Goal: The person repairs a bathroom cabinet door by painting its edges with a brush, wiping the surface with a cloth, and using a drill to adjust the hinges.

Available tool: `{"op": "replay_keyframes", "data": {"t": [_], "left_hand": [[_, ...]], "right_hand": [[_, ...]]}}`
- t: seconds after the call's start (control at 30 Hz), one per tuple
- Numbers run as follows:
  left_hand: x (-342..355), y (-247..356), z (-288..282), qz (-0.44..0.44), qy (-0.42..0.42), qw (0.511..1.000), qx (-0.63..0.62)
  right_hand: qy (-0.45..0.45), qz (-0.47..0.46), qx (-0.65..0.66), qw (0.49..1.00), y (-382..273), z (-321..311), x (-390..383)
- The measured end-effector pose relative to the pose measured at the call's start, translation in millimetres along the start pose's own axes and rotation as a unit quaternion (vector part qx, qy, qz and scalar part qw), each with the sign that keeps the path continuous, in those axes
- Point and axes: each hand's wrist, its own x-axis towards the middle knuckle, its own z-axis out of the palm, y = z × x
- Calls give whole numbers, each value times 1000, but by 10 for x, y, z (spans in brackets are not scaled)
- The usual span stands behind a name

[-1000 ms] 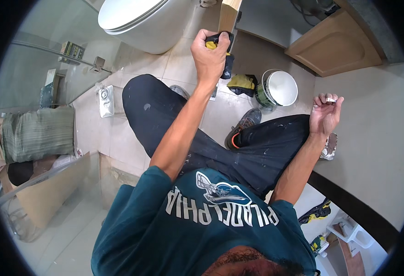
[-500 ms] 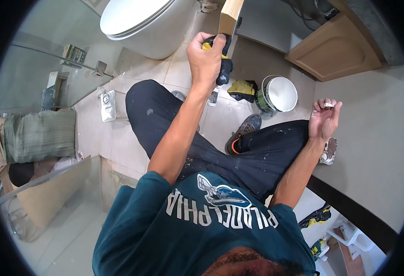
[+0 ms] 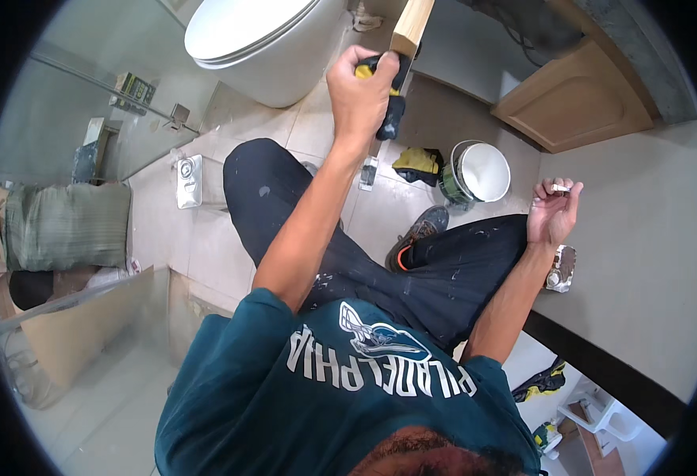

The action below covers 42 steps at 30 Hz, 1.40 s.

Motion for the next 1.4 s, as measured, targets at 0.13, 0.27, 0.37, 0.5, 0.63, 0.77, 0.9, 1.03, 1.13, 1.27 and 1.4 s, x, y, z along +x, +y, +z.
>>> {"op": "replay_keyframes", "data": {"t": [0.13,0.27,0.37,0.5,0.63,0.77,0.9,1.03,1.13,1.27,1.4], "left_hand": [[75,203,148,26,-4,1000,-2],[-29,-61,67,14,-3,1000,1],[-148,-618,-208,-37,0,997,60],[-572,-1719,-814,-289,64,951,92],[-887,-2018,-1050,-494,37,857,141],[-752,-2234,-1471,-406,81,903,117],[-745,-2105,-1195,-444,143,868,169],[-789,-2062,-1039,-345,64,923,159],[-788,-2156,-949,-212,13,963,165],[-639,-2267,-866,-150,41,977,147],[-652,-2446,-916,-182,10,966,181]], "right_hand": [[-8,-9,-8,1000,-10,-40,18],[18,-4,-11,1000,-27,-89,-18],[4,-7,3,1000,-24,-115,-5],[-21,0,11,1000,1,-146,-30],[41,-20,7,999,-30,-264,-28],[-3,-4,40,999,56,-259,89],[42,-23,21,999,-8,-423,92],[73,-32,24,997,-101,-469,1],[47,-27,30,998,-132,-491,-5],[51,-25,32,998,-129,-539,-6],[53,-27,16,998,-133,-460,-23]]}}
